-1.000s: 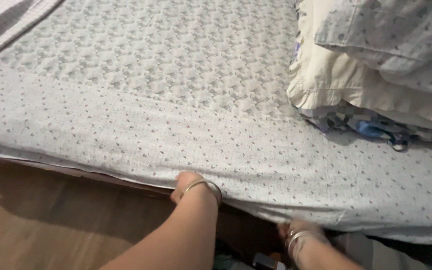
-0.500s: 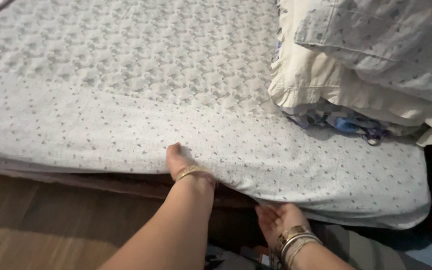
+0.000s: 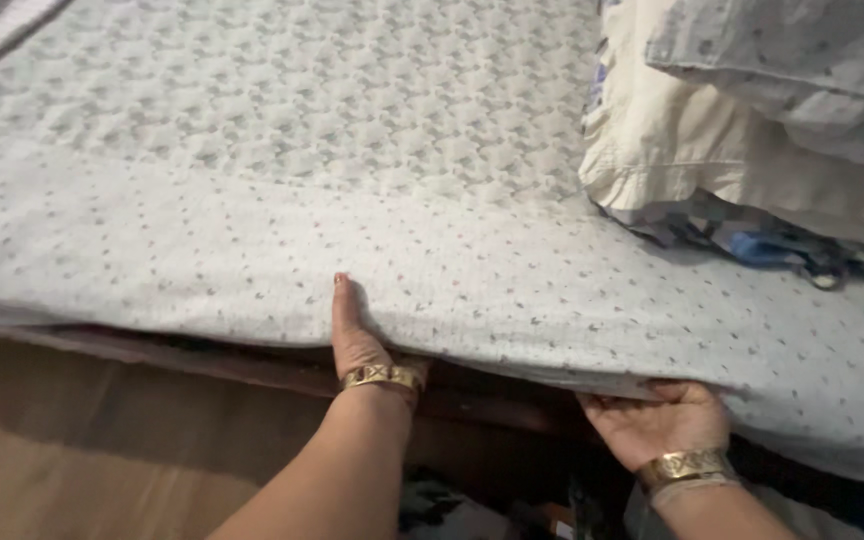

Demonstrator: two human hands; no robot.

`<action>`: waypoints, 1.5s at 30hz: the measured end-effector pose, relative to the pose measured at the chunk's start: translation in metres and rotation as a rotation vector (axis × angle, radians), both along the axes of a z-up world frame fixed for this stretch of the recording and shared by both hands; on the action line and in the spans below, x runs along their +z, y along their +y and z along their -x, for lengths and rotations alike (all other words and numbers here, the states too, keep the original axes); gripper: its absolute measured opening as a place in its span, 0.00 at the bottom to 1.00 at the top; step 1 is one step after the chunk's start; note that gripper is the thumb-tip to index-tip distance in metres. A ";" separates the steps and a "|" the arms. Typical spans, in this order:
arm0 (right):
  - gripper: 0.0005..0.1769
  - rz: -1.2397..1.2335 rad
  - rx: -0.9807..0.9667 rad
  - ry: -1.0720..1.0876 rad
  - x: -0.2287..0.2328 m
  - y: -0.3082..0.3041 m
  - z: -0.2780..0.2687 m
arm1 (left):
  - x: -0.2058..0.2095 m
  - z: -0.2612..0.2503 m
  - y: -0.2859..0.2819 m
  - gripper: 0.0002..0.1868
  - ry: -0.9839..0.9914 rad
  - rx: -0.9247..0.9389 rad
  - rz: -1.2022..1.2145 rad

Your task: The person spreads a checkered sheet over a mattress, tucks the edges under, and smooths the surface. They then adjust a stack of pillows at the head of the bed.

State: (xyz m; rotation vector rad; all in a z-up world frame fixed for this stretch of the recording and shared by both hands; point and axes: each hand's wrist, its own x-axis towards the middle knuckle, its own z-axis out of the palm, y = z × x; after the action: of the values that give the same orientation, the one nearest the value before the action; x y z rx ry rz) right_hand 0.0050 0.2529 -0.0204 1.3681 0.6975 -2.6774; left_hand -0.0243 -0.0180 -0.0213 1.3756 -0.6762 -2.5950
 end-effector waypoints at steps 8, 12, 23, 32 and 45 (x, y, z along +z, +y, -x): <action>0.38 -0.090 -0.202 -0.117 0.003 0.014 0.009 | -0.033 0.003 0.008 0.51 -0.036 0.032 -0.020; 0.39 -0.086 -0.194 -0.102 0.037 0.020 0.006 | 0.008 0.005 0.030 0.60 -0.487 -0.096 0.152; 0.42 -0.271 0.019 -0.507 0.004 0.162 0.006 | 0.076 -0.022 0.066 0.54 -0.614 -1.796 1.319; 0.50 -1.441 0.386 -0.673 -0.041 0.169 0.058 | 0.100 0.010 0.031 0.47 -0.490 -1.956 1.458; 0.44 -1.489 1.535 -0.162 0.040 -0.039 0.162 | 0.234 0.017 -0.087 0.43 -0.312 -1.892 1.565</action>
State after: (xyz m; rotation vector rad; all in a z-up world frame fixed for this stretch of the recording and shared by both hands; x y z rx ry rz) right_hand -0.1572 0.2140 0.0195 0.3815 2.4211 -0.6100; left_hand -0.0416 -0.1051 0.2125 0.2118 -3.8170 -0.5746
